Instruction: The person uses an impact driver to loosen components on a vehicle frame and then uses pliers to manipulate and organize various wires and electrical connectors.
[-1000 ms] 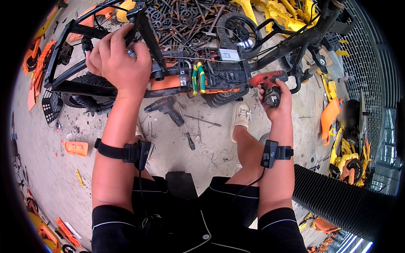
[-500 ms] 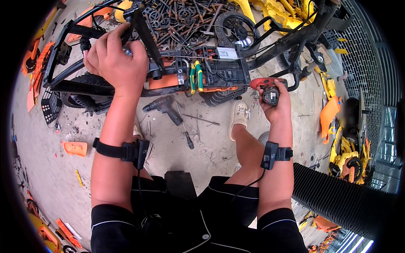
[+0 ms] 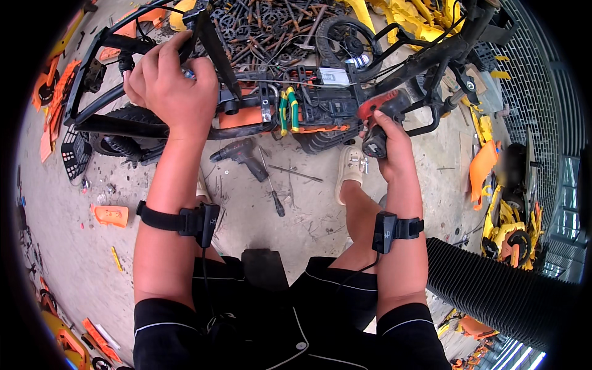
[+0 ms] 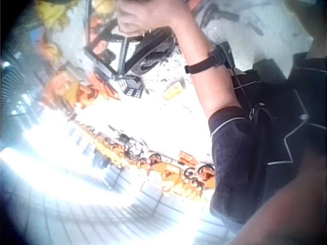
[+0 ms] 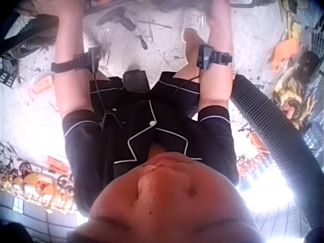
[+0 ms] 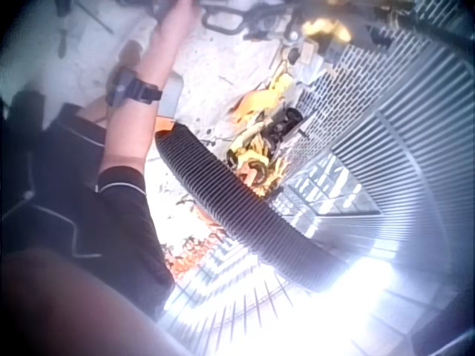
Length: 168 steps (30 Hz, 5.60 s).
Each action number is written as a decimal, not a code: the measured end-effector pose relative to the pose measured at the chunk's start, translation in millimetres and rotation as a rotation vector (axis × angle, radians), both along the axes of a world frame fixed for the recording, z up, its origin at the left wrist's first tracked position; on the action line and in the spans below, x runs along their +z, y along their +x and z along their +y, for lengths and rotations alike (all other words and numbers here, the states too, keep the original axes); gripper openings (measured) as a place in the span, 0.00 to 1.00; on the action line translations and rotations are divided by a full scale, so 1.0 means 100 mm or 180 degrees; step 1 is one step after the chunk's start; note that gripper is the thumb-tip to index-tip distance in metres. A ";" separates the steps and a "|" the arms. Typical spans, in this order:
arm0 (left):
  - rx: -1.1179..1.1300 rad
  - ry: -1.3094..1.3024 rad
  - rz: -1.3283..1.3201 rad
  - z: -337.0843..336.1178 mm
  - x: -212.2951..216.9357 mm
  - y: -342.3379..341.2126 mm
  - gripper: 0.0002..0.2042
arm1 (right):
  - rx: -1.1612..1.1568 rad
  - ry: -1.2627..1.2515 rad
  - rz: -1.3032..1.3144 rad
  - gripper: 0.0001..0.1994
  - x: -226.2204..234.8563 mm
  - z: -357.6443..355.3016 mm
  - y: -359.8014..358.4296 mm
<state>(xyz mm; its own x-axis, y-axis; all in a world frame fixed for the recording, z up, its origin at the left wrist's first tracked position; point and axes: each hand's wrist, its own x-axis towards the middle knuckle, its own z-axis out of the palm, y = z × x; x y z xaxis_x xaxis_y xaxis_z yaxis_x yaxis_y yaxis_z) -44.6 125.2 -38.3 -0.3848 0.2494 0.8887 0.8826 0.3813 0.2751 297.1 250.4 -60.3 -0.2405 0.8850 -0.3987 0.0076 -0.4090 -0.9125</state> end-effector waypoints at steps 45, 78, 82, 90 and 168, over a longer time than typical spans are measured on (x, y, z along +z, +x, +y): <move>-0.0083 0.0015 -0.0062 -0.02 0.00 0.01 0.17 | 0.0101 -0.0987 -0.0086 0.24 -0.08 0.15 0.28; -0.0103 -0.0016 0.0038 -0.03 -0.03 -0.02 0.17 | 0.0166 -0.1255 0.0679 0.19 0.02 -0.21 -0.25; -0.0090 -0.0011 0.0028 -0.02 -0.01 0.00 0.17 | 0.0194 -0.1188 0.0591 0.12 -0.12 -0.22 -0.35; -0.0088 -0.0021 0.0044 -0.03 0.00 0.00 0.18 | 0.0148 -0.1091 0.0357 0.10 -0.23 -0.22 -0.47; -0.0159 0.0054 0.0058 -0.03 -0.01 -0.01 0.17 | 0.0341 -0.0906 -0.0091 0.11 -0.28 -0.32 -0.61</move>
<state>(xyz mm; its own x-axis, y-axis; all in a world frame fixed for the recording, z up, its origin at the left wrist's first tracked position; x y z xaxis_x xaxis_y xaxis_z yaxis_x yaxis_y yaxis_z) -45.2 122.6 -38.9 -0.3560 0.2527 0.8997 0.9053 0.3319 0.2650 236.0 218.9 -88.2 -0.3115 0.7069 -0.6350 0.0885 -0.6437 -0.7601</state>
